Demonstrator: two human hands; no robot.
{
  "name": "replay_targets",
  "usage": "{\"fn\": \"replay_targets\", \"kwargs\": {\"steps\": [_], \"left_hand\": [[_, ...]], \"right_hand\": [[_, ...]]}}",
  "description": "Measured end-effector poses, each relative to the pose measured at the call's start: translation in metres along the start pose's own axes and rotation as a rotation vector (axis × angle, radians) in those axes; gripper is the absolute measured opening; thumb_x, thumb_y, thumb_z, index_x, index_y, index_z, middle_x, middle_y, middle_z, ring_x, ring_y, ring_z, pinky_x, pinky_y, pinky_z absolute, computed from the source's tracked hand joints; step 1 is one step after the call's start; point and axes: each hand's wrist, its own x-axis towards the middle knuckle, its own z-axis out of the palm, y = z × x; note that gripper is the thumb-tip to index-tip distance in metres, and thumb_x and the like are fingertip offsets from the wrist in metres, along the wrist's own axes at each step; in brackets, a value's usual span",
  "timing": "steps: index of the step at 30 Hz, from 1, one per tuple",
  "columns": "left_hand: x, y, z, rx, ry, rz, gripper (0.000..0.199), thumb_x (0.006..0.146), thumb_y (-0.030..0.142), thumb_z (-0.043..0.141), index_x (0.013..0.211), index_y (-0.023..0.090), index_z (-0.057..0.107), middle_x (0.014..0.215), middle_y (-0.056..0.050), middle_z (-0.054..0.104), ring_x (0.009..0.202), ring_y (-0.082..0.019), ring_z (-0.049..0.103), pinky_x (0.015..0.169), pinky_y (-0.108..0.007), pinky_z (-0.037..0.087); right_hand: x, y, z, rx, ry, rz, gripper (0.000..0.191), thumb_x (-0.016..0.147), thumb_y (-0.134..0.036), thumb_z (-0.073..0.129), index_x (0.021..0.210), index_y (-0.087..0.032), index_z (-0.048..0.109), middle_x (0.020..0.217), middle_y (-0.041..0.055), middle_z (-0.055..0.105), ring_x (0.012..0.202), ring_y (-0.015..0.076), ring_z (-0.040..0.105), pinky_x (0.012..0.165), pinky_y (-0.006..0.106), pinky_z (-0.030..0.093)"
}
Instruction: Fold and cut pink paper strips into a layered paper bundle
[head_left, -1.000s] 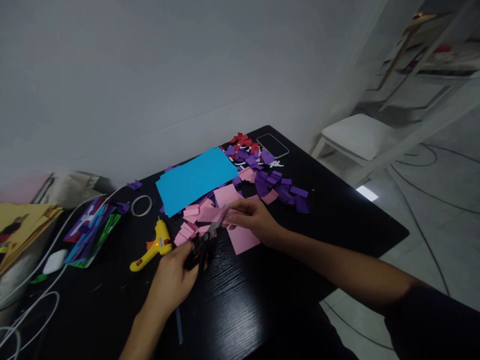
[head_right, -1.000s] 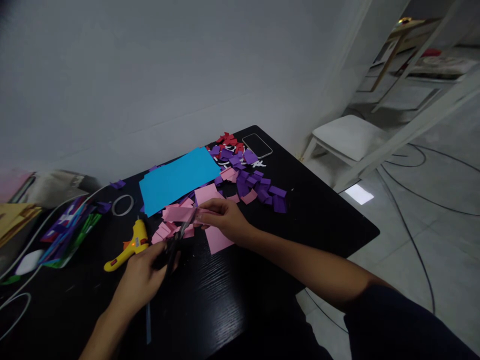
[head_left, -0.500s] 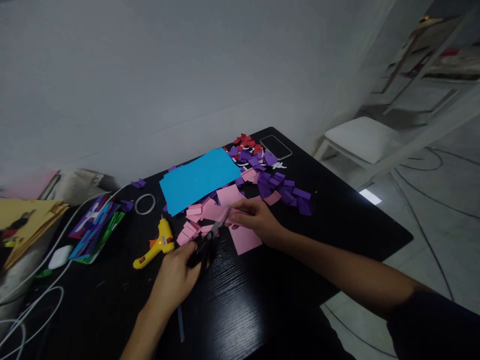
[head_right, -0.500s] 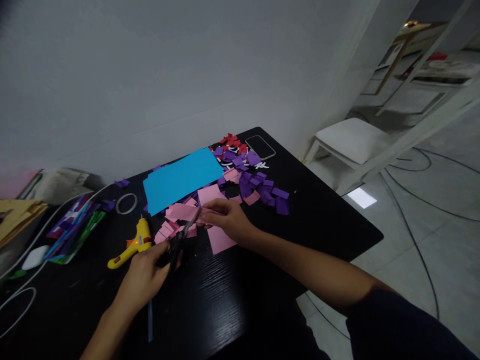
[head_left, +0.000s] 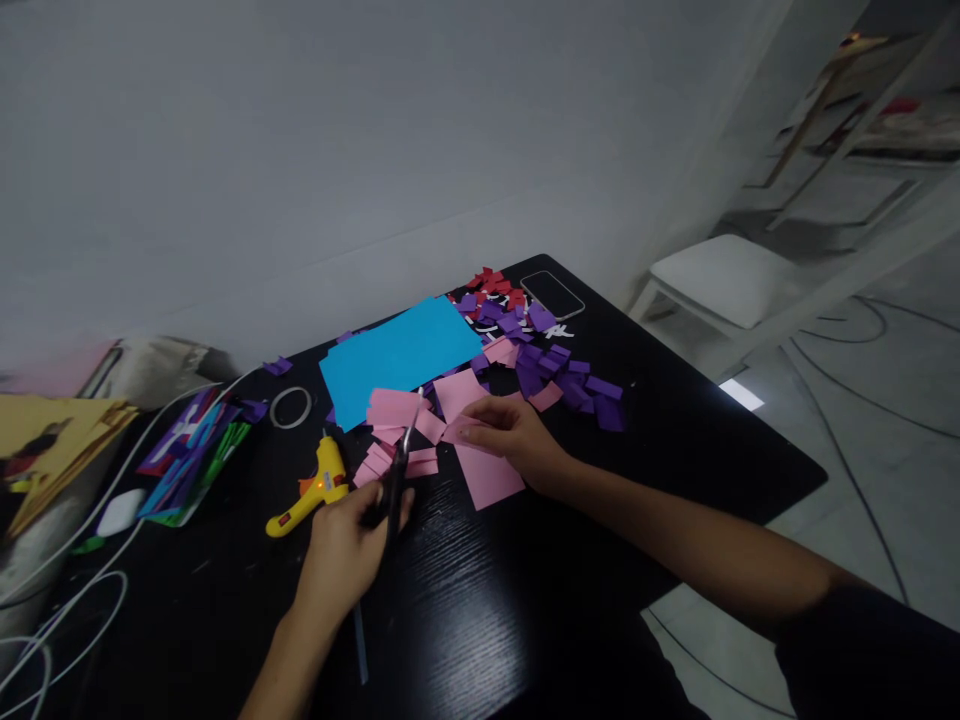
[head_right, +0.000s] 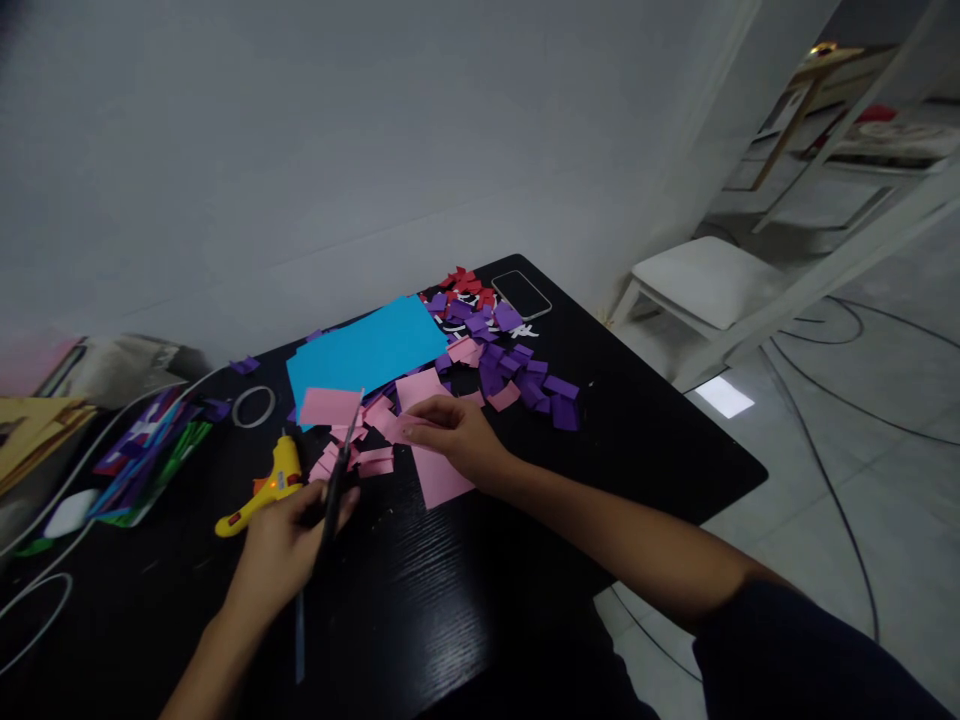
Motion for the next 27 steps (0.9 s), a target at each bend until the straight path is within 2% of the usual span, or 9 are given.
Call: {"fn": "replay_targets", "kwargs": {"steps": [5, 11, 14, 17, 22, 27], "left_hand": [[-0.001, -0.003, 0.002, -0.067, 0.006, -0.114, 0.051, 0.088, 0.061, 0.064, 0.06, 0.02, 0.052, 0.053, 0.004, 0.046, 0.051, -0.012, 0.043, 0.05, -0.024, 0.034], [-0.002, -0.004, 0.001, -0.024, -0.004, -0.105, 0.05, 0.086, 0.062, 0.067, 0.062, 0.021, 0.05, 0.056, 0.005, 0.044, 0.053, -0.013, 0.045, 0.052, -0.025, 0.035], [-0.002, -0.002, -0.003, 0.0, -0.02, -0.075, 0.044, 0.087, 0.061, 0.065, 0.07, 0.022, 0.052, 0.062, 0.003, 0.053, 0.057, -0.017, 0.052, 0.055, -0.027, 0.039], [-0.001, 0.003, -0.005, 0.016, -0.06, -0.024, 0.039, 0.09, 0.06, 0.06, 0.082, 0.022, 0.053, 0.074, -0.001, 0.062, 0.065, -0.021, 0.059, 0.059, -0.03, 0.044], [0.001, 0.008, -0.004, 0.075, -0.105, 0.071, 0.038, 0.091, 0.052, 0.061, 0.073, 0.024, 0.045, 0.069, 0.001, 0.057, 0.061, -0.02, 0.057, 0.058, -0.03, 0.041], [-0.001, 0.002, -0.003, 0.091, -0.147, 0.134, 0.03, 0.092, 0.043, 0.062, 0.076, 0.023, 0.047, 0.075, 0.0, 0.06, 0.066, -0.02, 0.058, 0.061, -0.03, 0.042]], "right_hand": [[0.0, 0.003, 0.0, 0.056, 0.016, 0.027, 0.028, 0.064, -0.027, 0.092, 0.081, -0.022, 0.07, 0.078, -0.0038, 0.07, 0.074, 0.0119, 0.066, 0.074, 0.026, 0.054], [0.0, 0.005, -0.002, 0.03, -0.033, -0.001, 0.03, 0.067, -0.023, 0.09, 0.09, -0.023, 0.072, 0.086, -0.0025, 0.07, 0.079, 0.0121, 0.066, 0.08, 0.028, 0.056], [0.0, 0.006, -0.002, -0.007, -0.064, 0.009, 0.026, 0.071, -0.025, 0.087, 0.093, -0.023, 0.074, 0.086, -0.0023, 0.071, 0.081, 0.0128, 0.068, 0.081, 0.029, 0.056], [0.0, 0.006, -0.003, -0.005, -0.042, 0.028, 0.027, 0.071, -0.028, 0.089, 0.091, -0.023, 0.073, 0.083, -0.0026, 0.073, 0.081, 0.0135, 0.07, 0.08, 0.029, 0.057], [0.002, 0.008, -0.004, 0.059, -0.033, 0.033, 0.032, 0.068, -0.031, 0.093, 0.091, -0.021, 0.073, 0.088, -0.0012, 0.078, 0.084, 0.0151, 0.075, 0.084, 0.03, 0.059], [0.003, 0.007, -0.006, 0.127, -0.065, 0.017, 0.029, 0.069, -0.032, 0.092, 0.091, -0.024, 0.074, 0.093, -0.0007, 0.08, 0.088, 0.0161, 0.077, 0.09, 0.033, 0.061]]}}
